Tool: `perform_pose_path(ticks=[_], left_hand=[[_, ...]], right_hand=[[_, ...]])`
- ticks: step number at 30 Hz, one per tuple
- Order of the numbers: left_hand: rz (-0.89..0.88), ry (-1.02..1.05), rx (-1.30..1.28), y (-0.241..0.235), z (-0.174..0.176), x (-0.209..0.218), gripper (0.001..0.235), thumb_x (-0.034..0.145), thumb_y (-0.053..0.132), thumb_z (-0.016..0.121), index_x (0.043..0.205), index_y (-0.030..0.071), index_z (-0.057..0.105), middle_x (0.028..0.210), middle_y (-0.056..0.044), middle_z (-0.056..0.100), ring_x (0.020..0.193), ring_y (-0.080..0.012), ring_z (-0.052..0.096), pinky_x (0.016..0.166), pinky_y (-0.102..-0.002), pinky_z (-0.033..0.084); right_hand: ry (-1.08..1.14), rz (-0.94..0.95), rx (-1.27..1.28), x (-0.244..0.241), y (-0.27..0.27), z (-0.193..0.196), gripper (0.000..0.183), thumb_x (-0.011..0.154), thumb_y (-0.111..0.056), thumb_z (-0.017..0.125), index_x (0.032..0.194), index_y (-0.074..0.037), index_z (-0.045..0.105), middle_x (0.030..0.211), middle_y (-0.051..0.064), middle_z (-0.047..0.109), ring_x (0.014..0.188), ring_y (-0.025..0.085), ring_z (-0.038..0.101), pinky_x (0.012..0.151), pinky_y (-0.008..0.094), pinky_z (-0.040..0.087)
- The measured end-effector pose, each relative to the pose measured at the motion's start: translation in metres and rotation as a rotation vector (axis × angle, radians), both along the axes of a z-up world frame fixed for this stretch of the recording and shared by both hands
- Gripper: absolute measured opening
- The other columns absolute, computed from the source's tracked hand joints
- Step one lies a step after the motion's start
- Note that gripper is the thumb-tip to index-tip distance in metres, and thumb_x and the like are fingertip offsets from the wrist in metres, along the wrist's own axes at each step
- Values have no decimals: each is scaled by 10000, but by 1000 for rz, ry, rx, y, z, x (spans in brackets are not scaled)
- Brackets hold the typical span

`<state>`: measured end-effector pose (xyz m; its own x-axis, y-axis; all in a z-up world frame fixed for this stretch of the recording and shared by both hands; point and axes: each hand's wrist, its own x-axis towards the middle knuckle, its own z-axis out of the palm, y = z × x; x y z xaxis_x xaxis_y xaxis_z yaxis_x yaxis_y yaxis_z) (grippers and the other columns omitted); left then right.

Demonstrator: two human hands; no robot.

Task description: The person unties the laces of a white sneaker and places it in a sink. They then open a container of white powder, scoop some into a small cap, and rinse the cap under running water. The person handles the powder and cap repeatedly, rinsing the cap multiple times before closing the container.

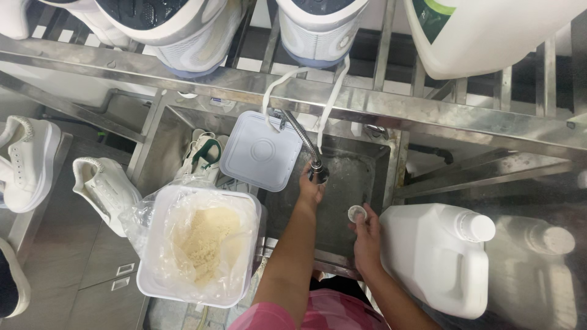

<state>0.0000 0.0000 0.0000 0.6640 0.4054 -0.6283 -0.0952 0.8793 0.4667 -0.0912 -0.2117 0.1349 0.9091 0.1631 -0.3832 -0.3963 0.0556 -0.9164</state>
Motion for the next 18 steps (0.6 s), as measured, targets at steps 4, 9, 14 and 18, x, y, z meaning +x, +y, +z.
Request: perform_pose_path(ticks=[4, 9, 14, 18], left_hand=[[20, -49, -173, 1, 5, 1, 276, 982, 417, 609, 1015, 144, 628, 826, -33, 642, 662, -197, 649, 529, -351, 534], [-45, -36, -129, -1, 3, 0, 316, 1013, 449, 602, 980, 135, 627, 756, -35, 613, 571, -189, 605, 472, -321, 487], [-68, -106, -10, -4, -3, -1, 181, 1044, 260, 563, 1091, 105, 643, 854, -82, 650, 626, -230, 634, 525, -365, 516], [64, 20, 217, -8, -9, -10, 353, 1055, 392, 517, 1240, 131, 668, 994, -86, 720, 768, -226, 647, 631, -322, 454]], right_hand=[[11, -3, 27, -2, 1, 3, 571, 1038, -381, 520, 1498, -51, 446, 1256, 93, 590, 1047, 174, 604, 938, 329, 494], [-39, 3, 25, -1, 1, 9, 537, 1038, -361, 514, 1465, -40, 462, 1248, 74, 615, 1066, 151, 620, 938, 317, 499], [-144, -90, 101, -3, 1, 18, 434, 1065, -283, 523, 1409, -23, 476, 1220, 92, 611, 1029, 141, 613, 878, 312, 546], [-191, -88, 142, -6, 5, 26, 337, 1062, -185, 565, 1338, -2, 502, 1208, 110, 622, 1018, 162, 638, 851, 325, 584]])
